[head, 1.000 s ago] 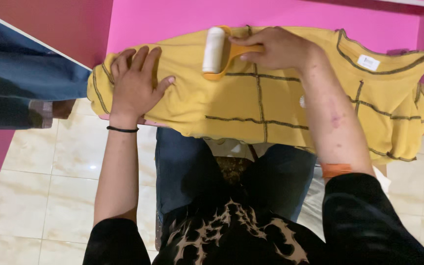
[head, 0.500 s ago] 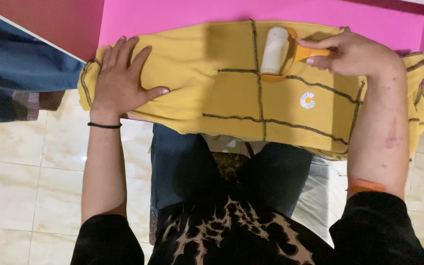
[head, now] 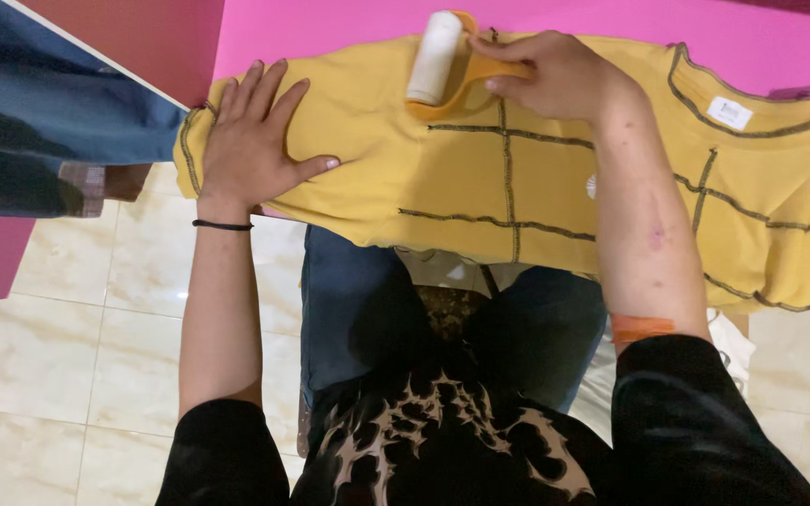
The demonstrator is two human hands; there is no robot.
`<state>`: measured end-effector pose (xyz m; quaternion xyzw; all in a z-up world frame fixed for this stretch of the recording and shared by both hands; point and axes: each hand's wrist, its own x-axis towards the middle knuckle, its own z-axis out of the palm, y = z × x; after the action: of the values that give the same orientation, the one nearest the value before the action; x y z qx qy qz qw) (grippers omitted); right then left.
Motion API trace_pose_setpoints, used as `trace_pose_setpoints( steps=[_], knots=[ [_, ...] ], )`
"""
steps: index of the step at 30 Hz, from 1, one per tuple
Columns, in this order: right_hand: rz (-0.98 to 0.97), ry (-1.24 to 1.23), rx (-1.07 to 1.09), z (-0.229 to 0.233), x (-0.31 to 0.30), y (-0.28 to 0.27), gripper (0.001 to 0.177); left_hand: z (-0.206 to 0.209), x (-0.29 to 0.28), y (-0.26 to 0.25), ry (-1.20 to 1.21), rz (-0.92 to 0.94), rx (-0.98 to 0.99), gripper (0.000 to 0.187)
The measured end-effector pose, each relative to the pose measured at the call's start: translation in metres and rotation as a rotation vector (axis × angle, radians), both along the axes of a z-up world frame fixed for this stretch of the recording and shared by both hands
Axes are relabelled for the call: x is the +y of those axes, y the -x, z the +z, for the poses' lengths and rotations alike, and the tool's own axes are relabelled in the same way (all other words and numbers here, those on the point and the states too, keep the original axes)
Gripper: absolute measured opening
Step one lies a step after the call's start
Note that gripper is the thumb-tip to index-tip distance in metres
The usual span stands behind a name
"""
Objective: The person uses a lint roller to remove lint from a yellow long-sleeved shirt laid on a pink table. They repeatedly roll the sticky roller over the shirt's surface, adjusting the fabric with their left hand, then fold the shirt at the end.
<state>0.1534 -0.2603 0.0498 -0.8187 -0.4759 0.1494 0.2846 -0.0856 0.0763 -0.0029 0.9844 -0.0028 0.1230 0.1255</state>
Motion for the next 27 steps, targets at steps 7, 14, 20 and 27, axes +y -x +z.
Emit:
trace_pose_setpoints(
  steps=[7, 14, 20, 27],
  knots=[
    [-0.426, 0.476, 0.148, 0.036, -0.126, 0.013, 0.056, 0.000, -0.002, -0.001, -0.005, 0.001, -0.040, 0.096],
    [-0.049, 0.337, -0.064, 0.038, -0.098, -0.007, 0.057, 0.001, -0.007, 0.001, 0.006, -0.003, -0.068, 0.090],
    [-0.083, 0.367, -0.022, 0.014, 0.021, 0.009, 0.054, -0.004, -0.005, 0.003, -0.015, -0.023, -0.076, 0.080],
    [0.022, 0.142, -0.034, 0.007, 0.001, 0.029, 0.055, -0.007, -0.002, 0.003, 0.025, -0.017, -0.078, 0.074]
  ],
)
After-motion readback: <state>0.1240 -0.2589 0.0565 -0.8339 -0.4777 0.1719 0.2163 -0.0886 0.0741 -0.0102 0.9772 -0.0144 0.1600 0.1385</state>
